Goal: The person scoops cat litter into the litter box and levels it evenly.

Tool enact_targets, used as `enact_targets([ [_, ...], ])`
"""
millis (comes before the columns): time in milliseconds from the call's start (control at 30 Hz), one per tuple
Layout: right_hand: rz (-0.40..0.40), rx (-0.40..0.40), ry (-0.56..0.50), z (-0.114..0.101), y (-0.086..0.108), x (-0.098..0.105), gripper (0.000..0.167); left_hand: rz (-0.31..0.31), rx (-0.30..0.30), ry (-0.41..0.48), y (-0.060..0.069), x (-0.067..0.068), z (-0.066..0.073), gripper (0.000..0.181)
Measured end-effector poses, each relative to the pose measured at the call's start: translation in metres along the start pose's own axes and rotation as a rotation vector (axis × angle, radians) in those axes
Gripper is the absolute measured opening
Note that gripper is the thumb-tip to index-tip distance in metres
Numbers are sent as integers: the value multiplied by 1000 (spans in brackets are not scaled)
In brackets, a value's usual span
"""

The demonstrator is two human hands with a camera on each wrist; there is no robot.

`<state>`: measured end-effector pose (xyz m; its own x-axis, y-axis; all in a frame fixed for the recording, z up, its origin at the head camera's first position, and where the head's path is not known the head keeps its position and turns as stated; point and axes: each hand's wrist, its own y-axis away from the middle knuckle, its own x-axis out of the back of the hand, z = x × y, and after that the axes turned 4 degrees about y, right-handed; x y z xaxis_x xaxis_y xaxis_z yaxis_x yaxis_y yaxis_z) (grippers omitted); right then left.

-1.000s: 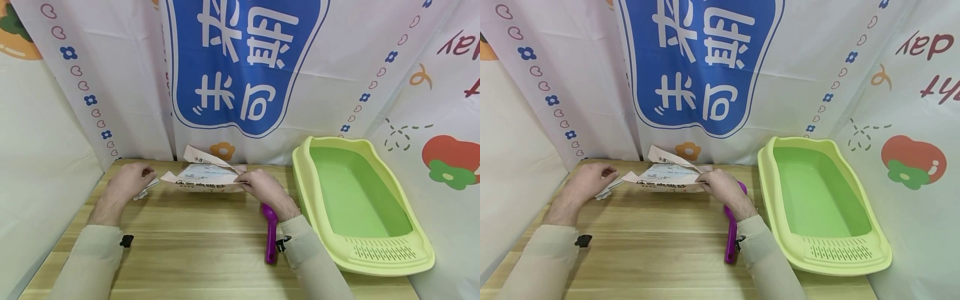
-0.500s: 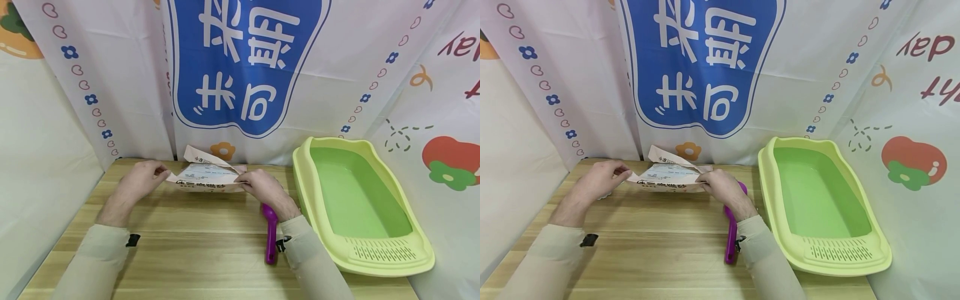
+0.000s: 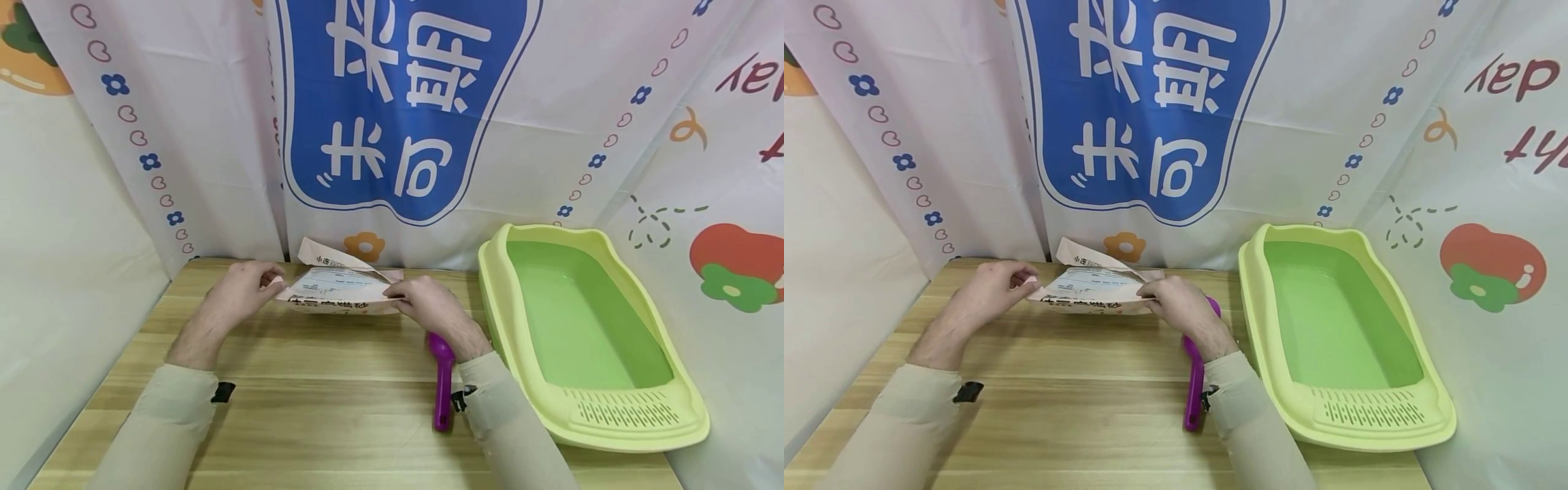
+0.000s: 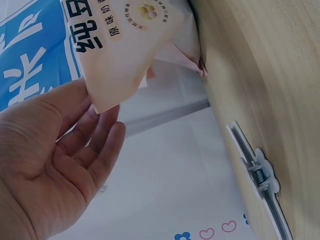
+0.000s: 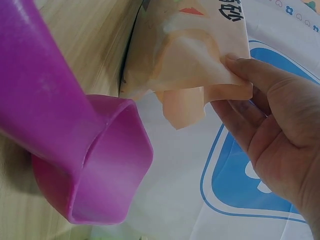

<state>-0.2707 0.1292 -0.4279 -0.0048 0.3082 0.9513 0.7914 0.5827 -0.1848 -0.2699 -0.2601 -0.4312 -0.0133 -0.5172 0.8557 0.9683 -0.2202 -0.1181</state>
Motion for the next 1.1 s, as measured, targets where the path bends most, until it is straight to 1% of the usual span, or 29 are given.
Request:
enact_targets([
  [200, 34, 27, -19, 1, -1, 1, 23, 38, 0, 35, 3, 5, 4, 24],
  [400, 61, 28, -9, 2, -2, 5, 29, 83, 45, 35, 7, 8, 5, 12],
  [500, 75, 36, 8, 0, -2, 9, 34, 119, 51, 30, 8, 8, 6, 9],
  [700, 63, 36, 5, -5, -5, 14, 47, 219, 17, 38, 12, 5, 6, 6],
  [833, 46, 31, 10, -9, -7, 14, 55, 269, -7, 50, 14, 2, 8, 5],
  [1000, 43, 10, 21, -12, -8, 13, 56, 301, -29, 73, 16, 1, 11, 7],
  [1100, 52, 2, 24, -12, -10, 11, 50, 311, -34, 76, 17, 1, 13, 10],
])
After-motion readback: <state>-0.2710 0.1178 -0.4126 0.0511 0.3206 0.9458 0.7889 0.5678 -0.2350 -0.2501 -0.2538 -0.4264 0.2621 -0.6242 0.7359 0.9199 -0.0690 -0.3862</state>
